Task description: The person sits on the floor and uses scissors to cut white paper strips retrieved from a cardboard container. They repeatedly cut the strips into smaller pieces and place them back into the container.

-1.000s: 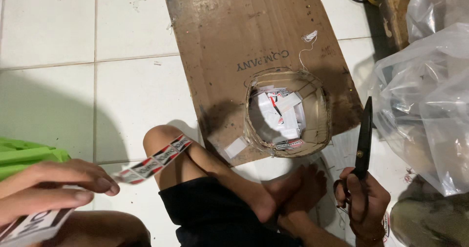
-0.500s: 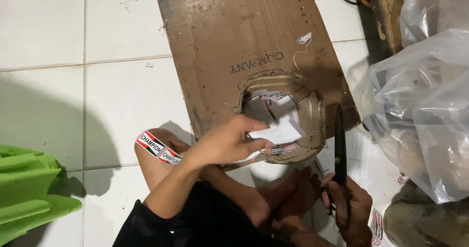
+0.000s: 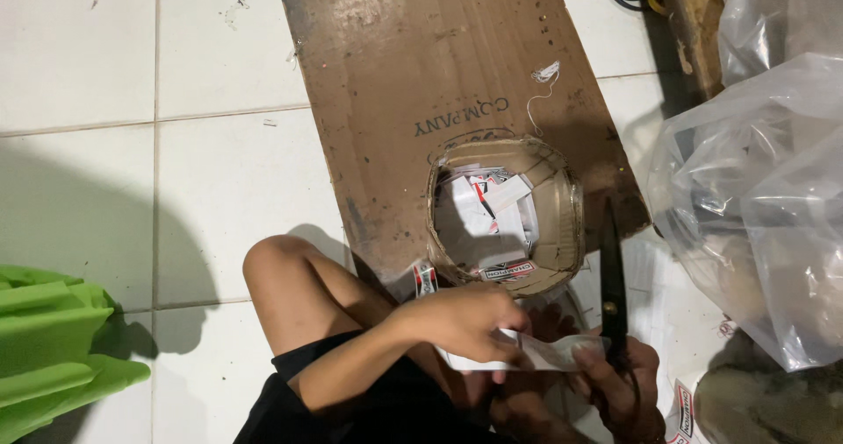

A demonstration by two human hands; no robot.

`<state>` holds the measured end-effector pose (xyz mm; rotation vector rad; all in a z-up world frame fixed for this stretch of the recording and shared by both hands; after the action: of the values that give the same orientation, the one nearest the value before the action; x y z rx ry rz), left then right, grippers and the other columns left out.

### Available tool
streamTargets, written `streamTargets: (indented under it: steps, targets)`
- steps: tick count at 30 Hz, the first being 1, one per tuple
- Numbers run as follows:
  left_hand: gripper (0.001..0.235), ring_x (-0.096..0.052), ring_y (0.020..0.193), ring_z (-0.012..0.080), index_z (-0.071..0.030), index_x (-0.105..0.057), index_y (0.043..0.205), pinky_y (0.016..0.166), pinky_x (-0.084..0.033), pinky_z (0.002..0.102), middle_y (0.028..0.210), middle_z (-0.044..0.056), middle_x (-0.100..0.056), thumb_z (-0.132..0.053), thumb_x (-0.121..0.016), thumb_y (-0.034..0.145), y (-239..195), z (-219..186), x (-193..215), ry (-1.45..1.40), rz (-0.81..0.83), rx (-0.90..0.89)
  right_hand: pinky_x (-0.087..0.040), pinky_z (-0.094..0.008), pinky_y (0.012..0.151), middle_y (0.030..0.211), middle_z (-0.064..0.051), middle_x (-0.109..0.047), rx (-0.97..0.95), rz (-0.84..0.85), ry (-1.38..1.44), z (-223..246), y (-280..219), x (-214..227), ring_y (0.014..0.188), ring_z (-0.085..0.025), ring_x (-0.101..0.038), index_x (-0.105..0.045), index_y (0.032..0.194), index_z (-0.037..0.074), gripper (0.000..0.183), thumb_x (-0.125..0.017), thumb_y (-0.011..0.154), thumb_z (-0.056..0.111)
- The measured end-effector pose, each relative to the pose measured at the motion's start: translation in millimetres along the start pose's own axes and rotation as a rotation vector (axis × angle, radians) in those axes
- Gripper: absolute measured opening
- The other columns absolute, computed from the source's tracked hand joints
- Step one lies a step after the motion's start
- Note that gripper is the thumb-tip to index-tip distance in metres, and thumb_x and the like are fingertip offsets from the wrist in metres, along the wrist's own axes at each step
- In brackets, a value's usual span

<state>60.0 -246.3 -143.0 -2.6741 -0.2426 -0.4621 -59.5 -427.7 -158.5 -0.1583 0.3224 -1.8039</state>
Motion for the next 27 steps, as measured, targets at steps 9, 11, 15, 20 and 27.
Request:
streamTargets:
  steps: [9, 11, 15, 20, 27]
  targets:
    - [0.009, -0.052, 0.054, 0.0017, -0.013, -0.075, 0.092, 0.046, -0.036, 0.02, 0.062, -0.006, -0.068, -0.02, -0.079, 0.087, -157.5, 49.0, 43.2, -0.318, -0.113, -0.003, -0.021, -0.027, 0.03, 0.039, -0.009, -0.034, -0.006, -0.213, 0.171, 5.3, 0.6, 0.2, 0.03, -0.015, -0.032, -0.051, 0.082, -0.004, 0.018, -0.058, 0.085, 0.013]
    - [0.007, -0.054, 0.043, 0.0061, 0.003, -0.073, 0.094, 0.041, -0.044, 0.017, 0.054, 0.005, -0.063, -0.002, -0.075, 0.089, -192.3, 54.2, 38.9, -0.62, -0.19, -0.01, -0.02, -0.027, 0.028, 0.043, -0.006, -0.037, -0.087, -0.125, 0.066, 6.9, 1.4, -4.6, 0.031, -0.015, -0.034, -0.045, 0.065, 0.003, 0.029, -0.058, 0.089, 0.015]
    - [0.017, -0.071, 0.057, 0.0086, -0.006, -0.077, 0.098, 0.038, -0.051, 0.015, 0.079, 0.003, -0.078, -0.013, -0.079, 0.082, -180.4, 41.4, 29.9, -0.402, -0.493, 0.059, -0.03, -0.031, 0.036, 0.04, -0.007, -0.04, -0.029, -0.013, -0.028, 0.6, 4.9, -10.4, 0.034, -0.018, -0.041, -0.04, 0.052, 0.005, 0.042, -0.061, 0.087, 0.016]
    - [0.05, -0.065, 0.101, 0.0203, -0.007, -0.063, 0.118, 0.088, -0.051, 0.03, 0.111, 0.008, -0.068, -0.038, -0.076, 0.081, -89.6, 17.5, 5.4, -0.195, -0.632, -0.279, -0.032, -0.027, 0.036, 0.035, -0.004, -0.048, 0.129, 0.242, -0.21, -5.1, 13.6, -18.0, 0.032, -0.013, -0.042, -0.047, 0.05, 0.008, 0.043, -0.063, 0.087, 0.022]
    - [0.06, -0.067, 0.076, 0.0344, -0.008, -0.062, 0.118, 0.066, -0.049, 0.042, 0.085, 0.017, -0.07, -0.05, -0.062, 0.076, -7.0, 3.0, -11.8, -0.041, -0.272, -0.219, -0.037, -0.028, 0.037, 0.039, -0.004, -0.053, 0.118, 0.068, -0.294, -6.0, 9.9, -10.5, 0.035, -0.014, -0.048, -0.051, 0.05, 0.007, 0.038, -0.067, 0.082, 0.02]
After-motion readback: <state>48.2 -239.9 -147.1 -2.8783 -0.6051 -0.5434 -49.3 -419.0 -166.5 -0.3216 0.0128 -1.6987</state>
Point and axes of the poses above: each hand's wrist, its own y-axis towards the middle knuckle, its own x-axis out of the back of the hand, z = x × y, the point moved 2 cm from there along y, towards the middle knuckle
